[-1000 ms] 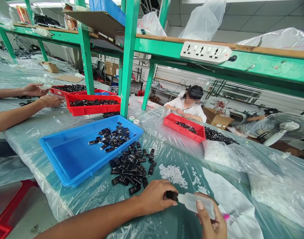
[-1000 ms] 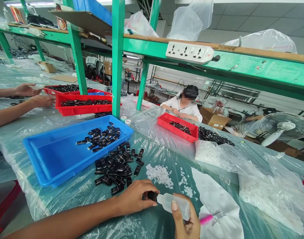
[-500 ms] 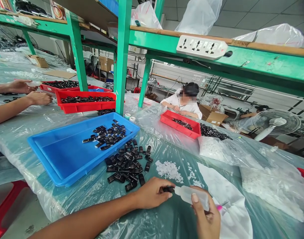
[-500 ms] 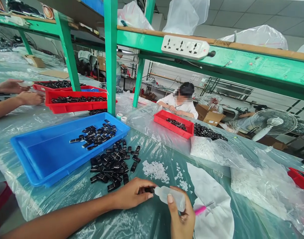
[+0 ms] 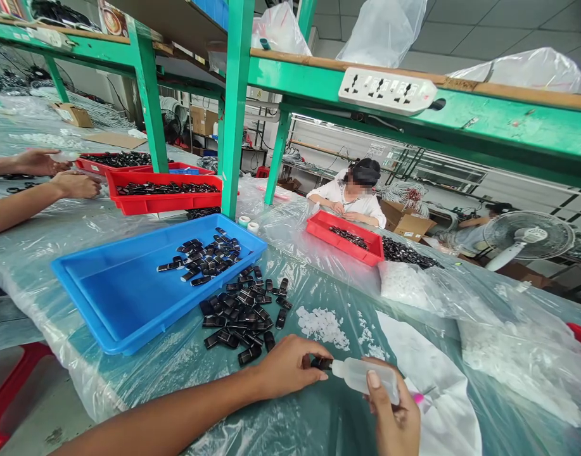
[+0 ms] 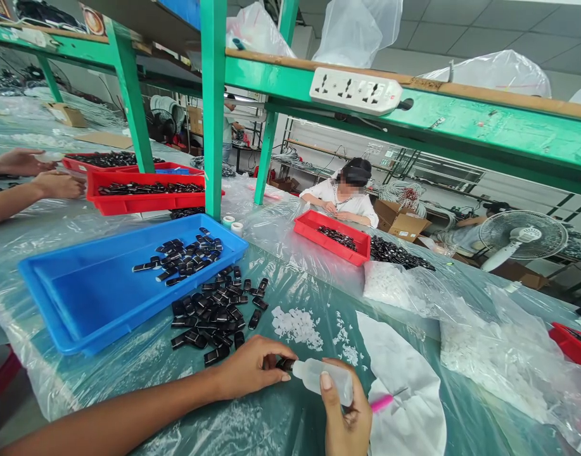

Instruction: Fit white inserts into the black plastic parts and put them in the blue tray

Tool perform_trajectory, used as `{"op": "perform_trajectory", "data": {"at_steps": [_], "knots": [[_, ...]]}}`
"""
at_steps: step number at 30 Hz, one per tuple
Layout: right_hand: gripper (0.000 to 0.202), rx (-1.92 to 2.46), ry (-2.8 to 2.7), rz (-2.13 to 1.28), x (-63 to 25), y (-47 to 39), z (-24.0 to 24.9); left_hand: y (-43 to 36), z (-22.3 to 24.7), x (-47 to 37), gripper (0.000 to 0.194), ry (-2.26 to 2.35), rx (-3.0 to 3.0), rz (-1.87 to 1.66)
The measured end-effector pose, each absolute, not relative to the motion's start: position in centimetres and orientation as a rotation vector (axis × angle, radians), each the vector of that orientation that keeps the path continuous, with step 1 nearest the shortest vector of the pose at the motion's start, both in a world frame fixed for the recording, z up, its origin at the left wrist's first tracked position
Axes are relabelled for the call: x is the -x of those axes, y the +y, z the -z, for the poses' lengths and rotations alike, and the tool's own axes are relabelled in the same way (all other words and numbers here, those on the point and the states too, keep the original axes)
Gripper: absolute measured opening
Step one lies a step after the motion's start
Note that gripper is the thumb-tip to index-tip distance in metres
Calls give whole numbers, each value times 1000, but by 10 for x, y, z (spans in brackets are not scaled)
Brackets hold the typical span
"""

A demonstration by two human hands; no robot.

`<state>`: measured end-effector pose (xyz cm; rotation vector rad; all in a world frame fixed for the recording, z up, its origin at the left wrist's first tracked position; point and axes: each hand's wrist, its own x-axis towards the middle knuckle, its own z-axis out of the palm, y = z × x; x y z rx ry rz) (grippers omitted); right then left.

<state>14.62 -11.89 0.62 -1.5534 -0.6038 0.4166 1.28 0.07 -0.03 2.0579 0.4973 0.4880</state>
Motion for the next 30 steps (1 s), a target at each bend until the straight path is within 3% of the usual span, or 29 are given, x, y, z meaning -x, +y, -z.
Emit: {"op": "perform_trajectory", "data": {"at_steps": [30], "knots": [[46,1483,-577,-570,-154,-117,-1,1,2,-12,28,509,-1974,-503]]}}
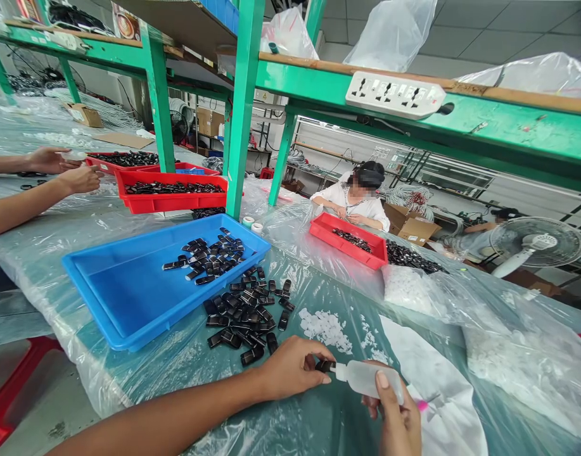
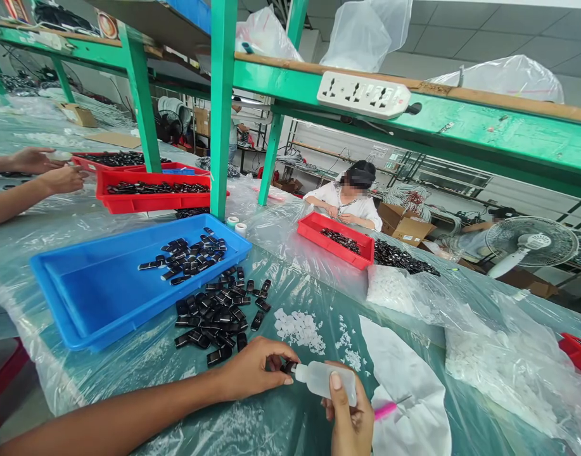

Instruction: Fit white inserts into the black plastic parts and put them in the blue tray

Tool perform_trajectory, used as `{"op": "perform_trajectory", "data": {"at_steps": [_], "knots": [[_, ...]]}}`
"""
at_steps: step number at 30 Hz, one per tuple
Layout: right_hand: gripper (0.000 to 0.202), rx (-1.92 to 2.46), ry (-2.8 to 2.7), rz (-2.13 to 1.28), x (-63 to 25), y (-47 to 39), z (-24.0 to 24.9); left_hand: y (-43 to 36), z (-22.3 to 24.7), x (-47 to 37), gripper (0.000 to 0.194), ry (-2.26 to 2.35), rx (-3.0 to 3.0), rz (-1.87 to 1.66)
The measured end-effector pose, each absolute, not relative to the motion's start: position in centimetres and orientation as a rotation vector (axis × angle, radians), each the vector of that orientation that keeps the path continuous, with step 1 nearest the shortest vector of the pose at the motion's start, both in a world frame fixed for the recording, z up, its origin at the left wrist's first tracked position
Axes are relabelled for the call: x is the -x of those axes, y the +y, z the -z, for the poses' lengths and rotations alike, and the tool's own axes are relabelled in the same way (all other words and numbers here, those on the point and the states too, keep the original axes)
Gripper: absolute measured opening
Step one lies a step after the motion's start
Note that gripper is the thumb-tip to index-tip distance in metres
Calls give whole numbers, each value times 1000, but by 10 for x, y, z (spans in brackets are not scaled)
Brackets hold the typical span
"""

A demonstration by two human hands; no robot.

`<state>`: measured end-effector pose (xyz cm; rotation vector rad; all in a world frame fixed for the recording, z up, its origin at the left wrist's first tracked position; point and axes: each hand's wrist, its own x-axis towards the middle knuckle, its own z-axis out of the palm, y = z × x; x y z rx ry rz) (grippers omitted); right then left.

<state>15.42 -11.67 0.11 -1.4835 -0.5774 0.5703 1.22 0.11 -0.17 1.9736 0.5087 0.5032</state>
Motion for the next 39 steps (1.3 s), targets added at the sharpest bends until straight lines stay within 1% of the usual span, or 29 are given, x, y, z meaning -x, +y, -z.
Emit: {"op": "perform_trajectory", "data": {"at_steps": [8,15,25,34,39], "knots": [[48,1511,-548,-506,-152,-118,-4,0,-1,-13,28,474,-1841,-516],[50,1554,-621,-390,-146,-120,-4,1,4,-13,26,475,-1907,-531],[45,1560,-718,-286,-140,-121,-5,1,3,-13,24,502,-2030,-536],[50,1612,-665,-363,-143,-121,-6,0,1,-12,23,503,-2069,-537],[46,1597,-751,-260,-142,-123,-1,0,4,-12,22,487,-2036,-532]]}}
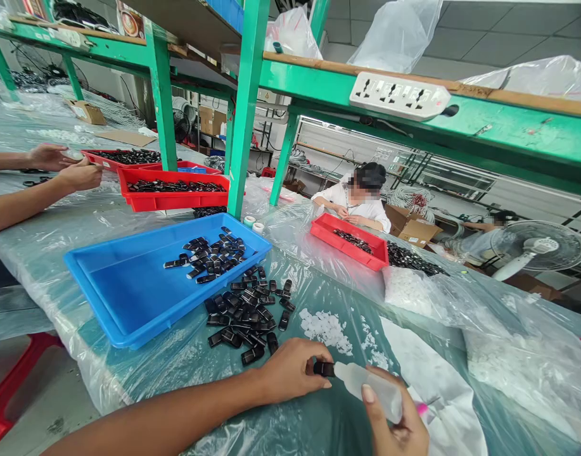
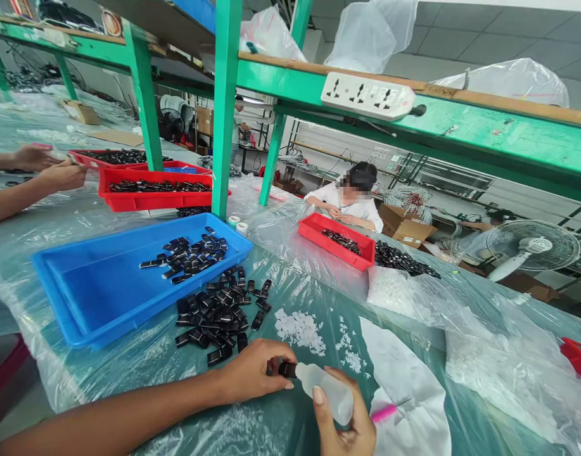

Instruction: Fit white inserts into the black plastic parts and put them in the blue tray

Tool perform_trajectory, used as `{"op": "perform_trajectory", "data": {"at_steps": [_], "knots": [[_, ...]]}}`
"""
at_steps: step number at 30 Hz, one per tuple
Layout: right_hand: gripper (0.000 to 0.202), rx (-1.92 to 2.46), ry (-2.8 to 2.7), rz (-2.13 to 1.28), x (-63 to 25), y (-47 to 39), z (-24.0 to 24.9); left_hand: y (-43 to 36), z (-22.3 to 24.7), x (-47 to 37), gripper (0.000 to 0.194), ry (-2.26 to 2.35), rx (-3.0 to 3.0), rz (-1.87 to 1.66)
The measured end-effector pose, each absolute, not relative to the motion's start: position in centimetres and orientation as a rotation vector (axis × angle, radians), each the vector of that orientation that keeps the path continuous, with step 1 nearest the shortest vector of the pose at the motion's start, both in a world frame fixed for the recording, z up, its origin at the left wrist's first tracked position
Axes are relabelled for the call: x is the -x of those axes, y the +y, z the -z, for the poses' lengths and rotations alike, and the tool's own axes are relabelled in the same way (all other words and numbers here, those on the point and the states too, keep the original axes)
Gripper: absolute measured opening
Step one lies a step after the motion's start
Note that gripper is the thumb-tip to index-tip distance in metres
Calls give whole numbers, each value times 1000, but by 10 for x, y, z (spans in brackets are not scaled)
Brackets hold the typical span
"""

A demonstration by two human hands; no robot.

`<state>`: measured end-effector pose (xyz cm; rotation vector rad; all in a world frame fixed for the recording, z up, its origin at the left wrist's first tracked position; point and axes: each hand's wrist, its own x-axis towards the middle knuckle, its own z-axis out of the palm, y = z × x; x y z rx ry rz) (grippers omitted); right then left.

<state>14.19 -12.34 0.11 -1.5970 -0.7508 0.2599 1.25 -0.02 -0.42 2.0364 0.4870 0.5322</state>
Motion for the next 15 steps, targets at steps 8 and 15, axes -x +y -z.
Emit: {"op": "perform_trajectory", "data": {"at_steps": [8,15], "knots": [[47,1538,-643,-310,-145,-123,0,0,5,-14,29,445,-1812,-520],[47,1531,-649,-295,-143,-122,-4,-2,0,-13,28,425,-1810,-522]]}}
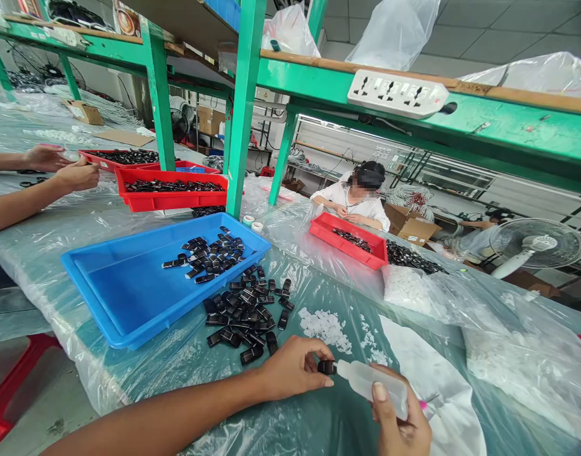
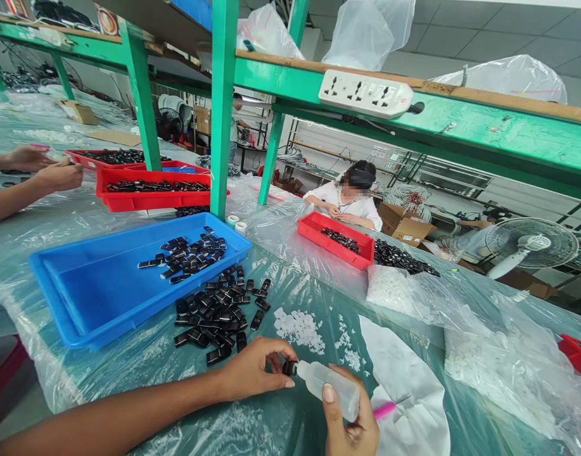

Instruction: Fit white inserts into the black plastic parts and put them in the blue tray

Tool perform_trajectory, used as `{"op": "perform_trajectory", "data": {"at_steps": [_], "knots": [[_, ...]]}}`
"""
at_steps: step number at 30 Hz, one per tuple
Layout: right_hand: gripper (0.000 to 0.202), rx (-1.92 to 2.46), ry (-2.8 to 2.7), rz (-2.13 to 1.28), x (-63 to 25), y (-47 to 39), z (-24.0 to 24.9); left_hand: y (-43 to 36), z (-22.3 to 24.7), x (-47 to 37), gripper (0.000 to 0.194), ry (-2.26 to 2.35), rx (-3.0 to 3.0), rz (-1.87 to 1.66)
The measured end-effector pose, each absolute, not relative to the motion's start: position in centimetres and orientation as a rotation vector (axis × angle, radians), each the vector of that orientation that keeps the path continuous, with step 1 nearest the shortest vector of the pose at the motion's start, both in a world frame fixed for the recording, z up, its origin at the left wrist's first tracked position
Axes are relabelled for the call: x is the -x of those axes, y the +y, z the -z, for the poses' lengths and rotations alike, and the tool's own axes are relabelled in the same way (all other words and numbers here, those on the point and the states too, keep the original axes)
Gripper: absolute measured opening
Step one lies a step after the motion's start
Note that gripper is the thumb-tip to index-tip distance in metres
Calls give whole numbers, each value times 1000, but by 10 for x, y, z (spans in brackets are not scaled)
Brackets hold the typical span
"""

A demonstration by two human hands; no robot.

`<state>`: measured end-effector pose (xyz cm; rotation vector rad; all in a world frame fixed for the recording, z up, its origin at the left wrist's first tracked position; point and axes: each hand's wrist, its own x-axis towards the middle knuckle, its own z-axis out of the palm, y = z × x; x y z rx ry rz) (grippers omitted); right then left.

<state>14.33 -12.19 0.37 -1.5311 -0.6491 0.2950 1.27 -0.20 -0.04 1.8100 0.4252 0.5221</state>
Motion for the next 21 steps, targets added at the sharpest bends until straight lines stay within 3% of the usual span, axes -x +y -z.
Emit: {"op": "perform_trajectory", "data": {"at_steps": [12,21], "knots": [[43,1644,-837,-80,-136,-127,-1,-3,1,-12,20,524,-2081,-567],[47,1546,-688,-296,-138,-124,-8,-2,9,-15,22,554,-2065,-568]]}}
